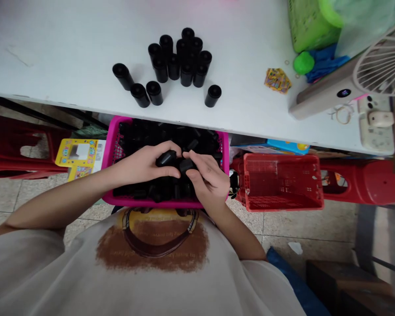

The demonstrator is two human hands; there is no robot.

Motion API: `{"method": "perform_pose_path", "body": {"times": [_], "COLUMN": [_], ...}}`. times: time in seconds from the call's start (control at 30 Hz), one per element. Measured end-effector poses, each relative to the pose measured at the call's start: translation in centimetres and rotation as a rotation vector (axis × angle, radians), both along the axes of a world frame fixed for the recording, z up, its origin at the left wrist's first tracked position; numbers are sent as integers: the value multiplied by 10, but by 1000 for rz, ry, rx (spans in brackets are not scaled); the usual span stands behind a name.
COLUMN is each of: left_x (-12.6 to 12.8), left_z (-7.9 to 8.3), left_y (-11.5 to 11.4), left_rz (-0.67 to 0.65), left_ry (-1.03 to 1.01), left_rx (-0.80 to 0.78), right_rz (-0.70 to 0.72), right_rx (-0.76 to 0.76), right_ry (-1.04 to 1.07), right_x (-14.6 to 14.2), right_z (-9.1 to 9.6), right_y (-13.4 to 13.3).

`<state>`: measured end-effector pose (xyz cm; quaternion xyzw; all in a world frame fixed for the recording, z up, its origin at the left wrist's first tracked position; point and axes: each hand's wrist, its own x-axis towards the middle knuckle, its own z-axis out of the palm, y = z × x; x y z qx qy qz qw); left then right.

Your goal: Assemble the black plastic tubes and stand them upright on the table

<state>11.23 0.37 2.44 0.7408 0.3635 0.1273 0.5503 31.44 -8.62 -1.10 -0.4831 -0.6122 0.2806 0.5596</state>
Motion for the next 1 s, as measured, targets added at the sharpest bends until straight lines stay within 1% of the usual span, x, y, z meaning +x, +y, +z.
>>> {"method": "perform_pose_path", "body": {"times": [0.07,0.17,0.2,0.33,0.5,0.57,0.7,0.77,0.83,0.87,0.9,0.93,1.0], "left_x": [-1,-3,-3,-5,-9,-9,-11,-14,-18,-21,-25,-28,-36], "left_z": [2,4,4,1,-2,-1,-1,-3,-5,-7,-9,-10,-14], "left_y": [-1,-2,-3,-8,-13,-14,-14,-16,-20,-22,-25,-27,-32], "left_rz": [8,6,4,2,-8,4,47,53,71,97,140,194,294], "left_ry": [15,42,42,28,30,-7,-56,-83,-144,-179,-205,-216,-219], "left_rx": [3,3,2,14,-8,-25,-66,-137,-241,-276,-285,-275,-246], "right_rz": [-17,-91,-87,42,4,50,177,228,283,282,242,160,-94], "right_rx": [75,186,206,212,190,181,183,171,185,190,184,162,89], "right_ry": [-52,-114,-137,-224,-175,-217,-439,-525,-542,-536,-531,-530,-531], "right_x": [1,3,3,6,7,7,4,4,8,13,19,28,50], "right_z": [-1,-1,-1,-1,-2,-3,-3,0,5,8,11,12,9], "right_y": [1,1,1,4,5,7,11,12,16,21,29,39,65]}}
